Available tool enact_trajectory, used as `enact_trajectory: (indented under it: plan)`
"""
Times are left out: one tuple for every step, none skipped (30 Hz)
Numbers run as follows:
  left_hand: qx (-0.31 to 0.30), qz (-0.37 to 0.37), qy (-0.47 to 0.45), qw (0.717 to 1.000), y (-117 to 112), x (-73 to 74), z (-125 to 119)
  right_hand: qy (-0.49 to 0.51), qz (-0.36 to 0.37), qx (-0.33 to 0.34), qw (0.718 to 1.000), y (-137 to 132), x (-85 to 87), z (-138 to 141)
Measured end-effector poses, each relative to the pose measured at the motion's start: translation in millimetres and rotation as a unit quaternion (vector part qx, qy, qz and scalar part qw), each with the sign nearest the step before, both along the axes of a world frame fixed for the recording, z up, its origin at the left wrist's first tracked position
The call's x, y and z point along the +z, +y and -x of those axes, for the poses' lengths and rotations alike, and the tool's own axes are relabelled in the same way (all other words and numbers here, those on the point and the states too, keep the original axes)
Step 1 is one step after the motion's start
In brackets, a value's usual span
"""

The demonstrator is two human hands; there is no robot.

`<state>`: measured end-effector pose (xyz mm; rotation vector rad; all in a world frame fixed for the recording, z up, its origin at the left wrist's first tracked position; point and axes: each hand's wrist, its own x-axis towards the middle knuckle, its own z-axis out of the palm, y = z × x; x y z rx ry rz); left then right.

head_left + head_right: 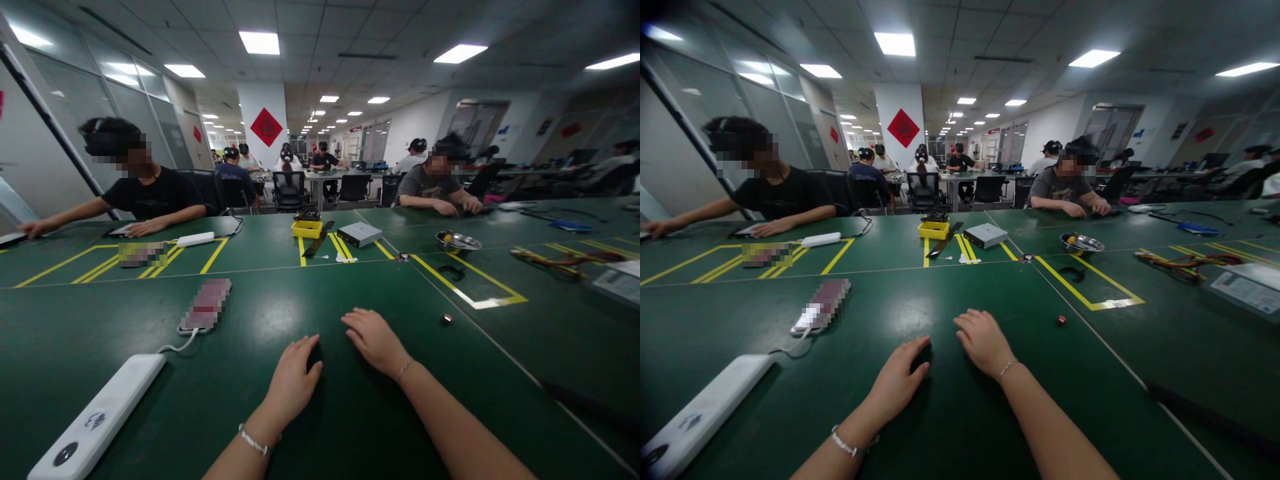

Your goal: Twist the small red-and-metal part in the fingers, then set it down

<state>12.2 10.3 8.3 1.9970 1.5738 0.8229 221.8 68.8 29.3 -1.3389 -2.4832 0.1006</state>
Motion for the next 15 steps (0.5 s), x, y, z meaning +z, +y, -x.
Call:
enact_trajectory:
  plan:
    - [-0.001, 0.003, 0.003, 1.000, -1, 1.3, 0, -0.003, -0.030, -0.067, 0.997, 9, 2.1, -19]
    - [0.000, 0.007, 0.003, 1.000, -1, 2.4, 0, -0.009, -0.058, -0.140, 0.988, 16, 3.1, -40]
    - [0.001, 0.011, 0.003, 1.000, -2, 3.3, 0, -0.015, -0.079, -0.210, 0.974, 23, 2.7, -61]
    - [0.001, 0.015, 0.003, 1.000, -2, 3.8, 0, -0.020, -0.091, -0.277, 0.956, 28, 1.0, -81]
    - [0.000, 0.020, 0.004, 1.000, -2, 4.0, 1, -0.024, -0.095, -0.336, 0.937, 31, -1.8, -99]
    - [-0.002, 0.023, 0.004, 1.000, -2, 4.0, 1, -0.027, -0.087, -0.383, 0.919, 33, -5.5, -114]
    - [-0.003, 0.026, 0.003, 1.000, -2, 3.8, 1, -0.031, -0.070, -0.418, 0.905, 33, -9.6, -126]
    - [-0.004, 0.027, 0.000, 1.000, -1, 3.6, 2, -0.035, -0.047, -0.439, 0.897, 33, -13.6, -135]
    - [-0.005, 0.026, -0.007, 1.000, -1, 3.6, 2, -0.038, -0.020, -0.448, 0.893, 33, -17.1, -140]
    - [-0.006, 0.024, -0.014, 1.000, -1, 3.6, 2, -0.042, 0.005, -0.449, 0.893, 33, -19.8, -143]
    - [-0.007, 0.023, -0.020, 1.000, -1, 4.0, 3, -0.044, 0.023, -0.446, 0.894, 33, -21.6, -145]
    - [-0.008, 0.023, -0.025, 0.999, -1, 4.4, 3, -0.045, 0.035, -0.442, 0.895, 33, -22.5, -145]
    - [-0.009, 0.024, -0.029, 0.999, -2, 5.1, 3, -0.045, 0.040, -0.441, 0.896, 34, -22.7, -144]
    - [-0.009, 0.024, -0.030, 0.999, -2, 5.7, 3, -0.042, 0.041, -0.443, 0.895, 35, -22.5, -143]
    - [-0.008, 0.024, -0.031, 0.999, -2, 6.3, 3, -0.040, 0.039, -0.447, 0.893, 36, -22.0, -143]
